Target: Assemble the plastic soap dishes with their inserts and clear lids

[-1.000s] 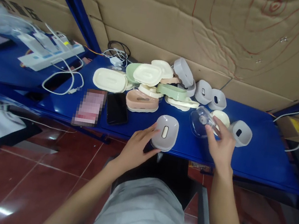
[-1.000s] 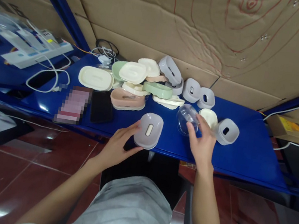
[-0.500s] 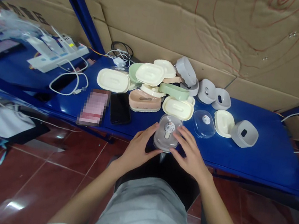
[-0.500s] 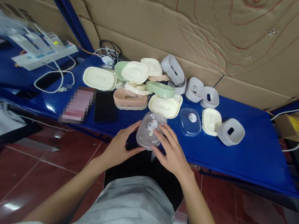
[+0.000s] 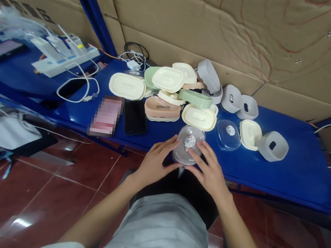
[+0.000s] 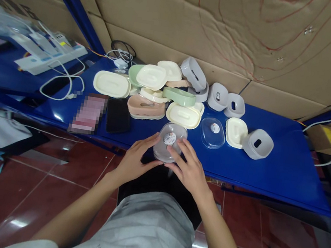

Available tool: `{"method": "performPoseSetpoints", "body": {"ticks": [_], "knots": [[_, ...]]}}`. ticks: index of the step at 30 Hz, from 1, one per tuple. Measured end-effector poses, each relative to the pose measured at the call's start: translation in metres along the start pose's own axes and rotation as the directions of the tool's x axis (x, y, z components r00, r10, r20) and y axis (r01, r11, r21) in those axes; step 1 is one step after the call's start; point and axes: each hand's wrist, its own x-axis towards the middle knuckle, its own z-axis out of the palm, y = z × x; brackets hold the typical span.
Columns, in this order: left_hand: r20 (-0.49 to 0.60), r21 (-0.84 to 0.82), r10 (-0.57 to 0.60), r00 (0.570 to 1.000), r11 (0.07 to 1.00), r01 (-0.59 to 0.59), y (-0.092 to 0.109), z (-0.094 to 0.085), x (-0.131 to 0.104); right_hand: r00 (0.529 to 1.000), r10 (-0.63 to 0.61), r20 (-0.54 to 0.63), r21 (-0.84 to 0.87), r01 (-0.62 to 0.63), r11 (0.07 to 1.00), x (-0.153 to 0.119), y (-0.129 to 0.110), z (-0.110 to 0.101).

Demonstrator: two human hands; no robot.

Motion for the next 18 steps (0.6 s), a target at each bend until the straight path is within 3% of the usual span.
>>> {"method": "performPoseSetpoints", "body": {"ticks": [10, 18], "knots": [[0.028, 0.019, 0.031, 0.999, 0.999, -0.031, 0.007, 0.001, -0.001, 0.994, -0.021, -0.111, -0.038, 0.016, 0.999, -0.011, 0.0, 0.007], [0.0, 0.007, 0.007, 1.0, 1.0, -0.007, 0.011, 0.0, 0.002, 0.999, -0.001, -0.044, 0.01, 0.001, 1.0, -0.003, -0.002, -0.001]]}}
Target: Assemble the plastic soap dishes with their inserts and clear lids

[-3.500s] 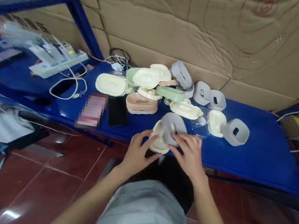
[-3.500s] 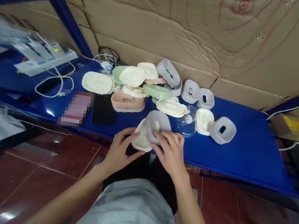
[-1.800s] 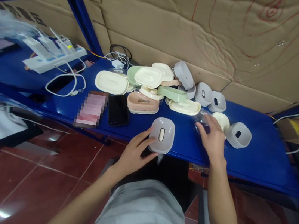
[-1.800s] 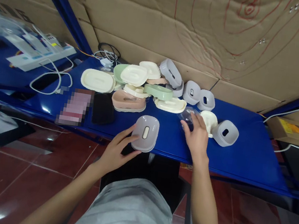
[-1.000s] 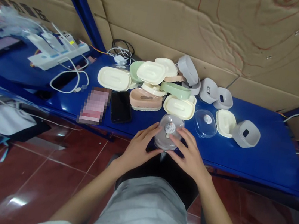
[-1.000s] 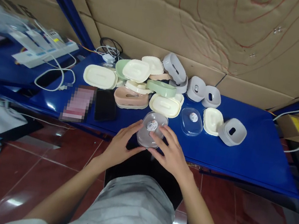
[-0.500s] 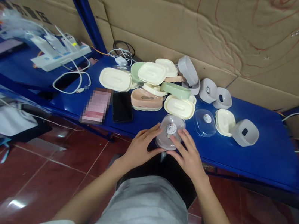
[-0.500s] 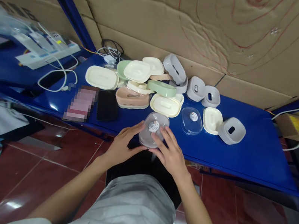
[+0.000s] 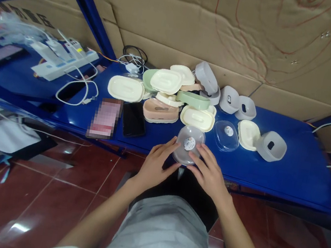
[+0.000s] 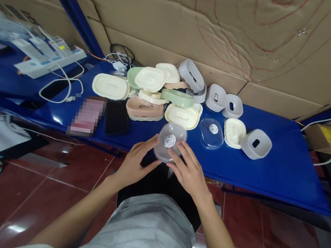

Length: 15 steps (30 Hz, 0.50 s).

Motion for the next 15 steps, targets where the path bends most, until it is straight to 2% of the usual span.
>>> {"method": "performPoseSetpoints", "body": {"ticks": [8, 12, 15], "knots": [[-0.026, -0.019, -0.049, 0.998, 0.999, 0.049, 0.0005, 0.0015, 0.0014, 0.999, 0.012, 0.029, 0.019, -0.013, 1.0, 0.0035, 0.0038, -0.0013], [-0.049, -0.036, -0.028, 0.998, 0.999, 0.027, -0.0004, 0.0017, 0.0009, 0.999, 0.003, 0.04, -0.045, -0.001, 0.999, 0.0015, 0.0009, 0.0005], [-0.06, -0.057, -0.014, 0.998, 0.998, 0.011, -0.0009, 0.0004, -0.0007, 0.998, 0.014, 0.057, -0.153, -0.005, 0.988, -0.0046, -0.0015, 0.0053]]}}
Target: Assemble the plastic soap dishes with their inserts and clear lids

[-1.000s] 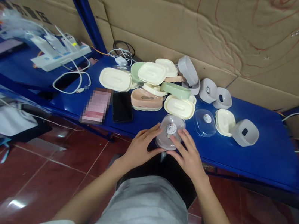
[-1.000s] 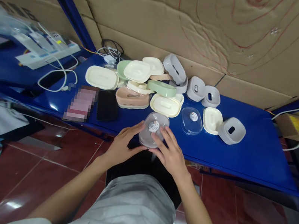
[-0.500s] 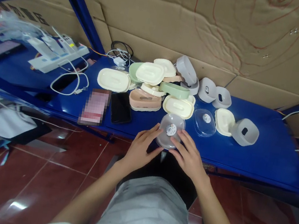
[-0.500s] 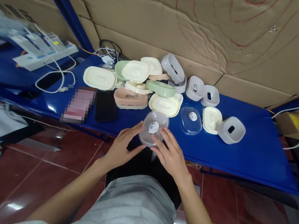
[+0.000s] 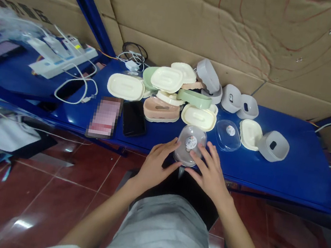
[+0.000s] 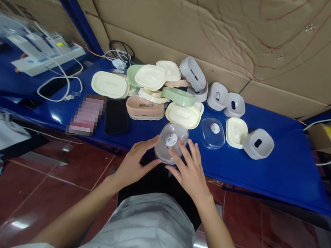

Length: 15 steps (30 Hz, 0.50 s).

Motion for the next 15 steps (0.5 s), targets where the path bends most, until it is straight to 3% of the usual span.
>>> {"method": "performPoseSetpoints", "body": {"ticks": [5, 9, 12, 15], "knots": [[-0.056, -0.06, 0.067, 0.996, 0.996, -0.07, 0.006, -0.003, -0.004, 0.998, 0.025, -0.055, -0.006, -0.026, 1.0, -0.017, -0.005, 0.007], [0.0, -0.208, 0.071, 0.997, 0.976, -0.07, 0.017, -0.008, 0.0, 0.979, 0.047, -0.2, 0.102, -0.026, 0.994, -0.023, 0.005, -0.012], [0.028, -0.182, 0.1, 0.995, 0.979, -0.093, 0.019, -0.011, 0.006, 0.949, 0.09, -0.302, 0.015, -0.09, 0.996, -0.016, 0.044, -0.051], [-0.031, -0.023, 0.109, 0.994, 0.994, -0.11, 0.009, -0.012, 0.008, 0.914, 0.195, -0.357, -0.214, -0.283, 0.935, -0.003, 0.116, -0.099]]}}
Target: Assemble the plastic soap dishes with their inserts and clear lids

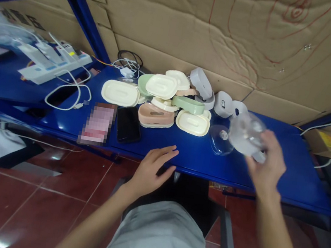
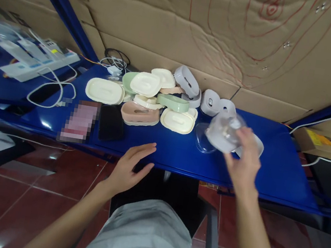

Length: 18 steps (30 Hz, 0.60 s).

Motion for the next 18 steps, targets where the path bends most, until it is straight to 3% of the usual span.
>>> {"method": "performPoseSetpoints", "body": {"ticks": [3, 6, 9, 18], "knots": [[-0.013, 0.147, 0.0, 1.0, 0.989, 0.002, -0.012, 0.0, -0.003, 0.973, 0.205, 0.105, -0.227, -0.178, 0.958, 0.041, 0.08, -0.005], [0.054, 0.218, 0.005, 0.999, 0.976, -0.017, -0.018, 0.001, -0.005, 0.909, 0.335, 0.25, -0.326, -0.247, 0.913, 0.063, 0.133, 0.002], [0.087, 0.252, 0.017, 0.996, 0.967, -0.038, -0.018, 0.002, -0.006, 0.875, 0.392, 0.284, -0.359, -0.282, 0.89, 0.067, 0.155, 0.015], [0.069, 0.261, 0.01, 0.998, 0.965, -0.028, -0.017, 0.004, -0.007, 0.804, 0.51, 0.305, -0.4, -0.378, 0.835, 0.074, 0.181, 0.031]]}}
